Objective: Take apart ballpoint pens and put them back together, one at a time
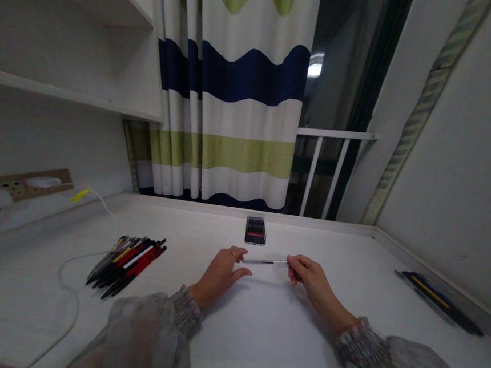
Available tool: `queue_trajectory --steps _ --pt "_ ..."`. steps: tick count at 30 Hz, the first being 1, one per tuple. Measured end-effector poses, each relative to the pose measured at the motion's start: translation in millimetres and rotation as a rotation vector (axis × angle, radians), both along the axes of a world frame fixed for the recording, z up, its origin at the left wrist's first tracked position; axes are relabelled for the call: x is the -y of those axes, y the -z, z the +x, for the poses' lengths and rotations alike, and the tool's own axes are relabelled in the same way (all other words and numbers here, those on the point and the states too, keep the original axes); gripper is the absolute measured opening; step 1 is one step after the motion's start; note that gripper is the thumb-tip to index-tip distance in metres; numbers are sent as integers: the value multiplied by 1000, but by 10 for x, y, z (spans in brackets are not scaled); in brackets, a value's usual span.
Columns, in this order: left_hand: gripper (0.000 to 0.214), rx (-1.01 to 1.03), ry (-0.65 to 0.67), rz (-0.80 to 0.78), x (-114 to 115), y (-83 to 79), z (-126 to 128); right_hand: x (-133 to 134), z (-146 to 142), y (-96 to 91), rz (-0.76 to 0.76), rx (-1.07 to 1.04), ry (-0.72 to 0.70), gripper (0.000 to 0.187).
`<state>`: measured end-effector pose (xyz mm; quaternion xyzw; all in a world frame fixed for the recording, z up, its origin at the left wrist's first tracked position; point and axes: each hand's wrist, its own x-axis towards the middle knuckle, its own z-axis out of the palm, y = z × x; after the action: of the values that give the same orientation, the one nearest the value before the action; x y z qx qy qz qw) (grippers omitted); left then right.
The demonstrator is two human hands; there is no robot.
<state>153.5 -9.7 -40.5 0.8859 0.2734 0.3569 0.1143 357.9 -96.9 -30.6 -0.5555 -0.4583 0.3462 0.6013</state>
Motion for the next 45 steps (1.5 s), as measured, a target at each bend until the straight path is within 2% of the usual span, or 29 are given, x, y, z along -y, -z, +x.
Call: queue_trajectory --steps 3,6,15,30,35,38,41,45 --pt "24 54 61 -218 -57 24 -6 6 36 5 -42 -42 34 37" --pt "18 70 110 -288 -47 51 36 2 31 4 -68 -69 36 40" --pt "22 -1 72 -314 -24 68 51 -31 52 72 -150 47 71 44" --pt "29 -176 -39 -218 4 4 24 -32 31 66 -17 95 48 36" --pt "36 -169 -71 -314 6 4 37 -16 37 32 102 134 65 23" --pt "37 -152 -70 -345 -4 14 44 -8 23 17 140 66 51 28" --pt "36 -128 -58 -340 -17 28 44 -2 0 25 60 -31 21 39" --pt "35 -124 -37 -315 -30 44 40 -12 14 58 -84 2 -21 40"
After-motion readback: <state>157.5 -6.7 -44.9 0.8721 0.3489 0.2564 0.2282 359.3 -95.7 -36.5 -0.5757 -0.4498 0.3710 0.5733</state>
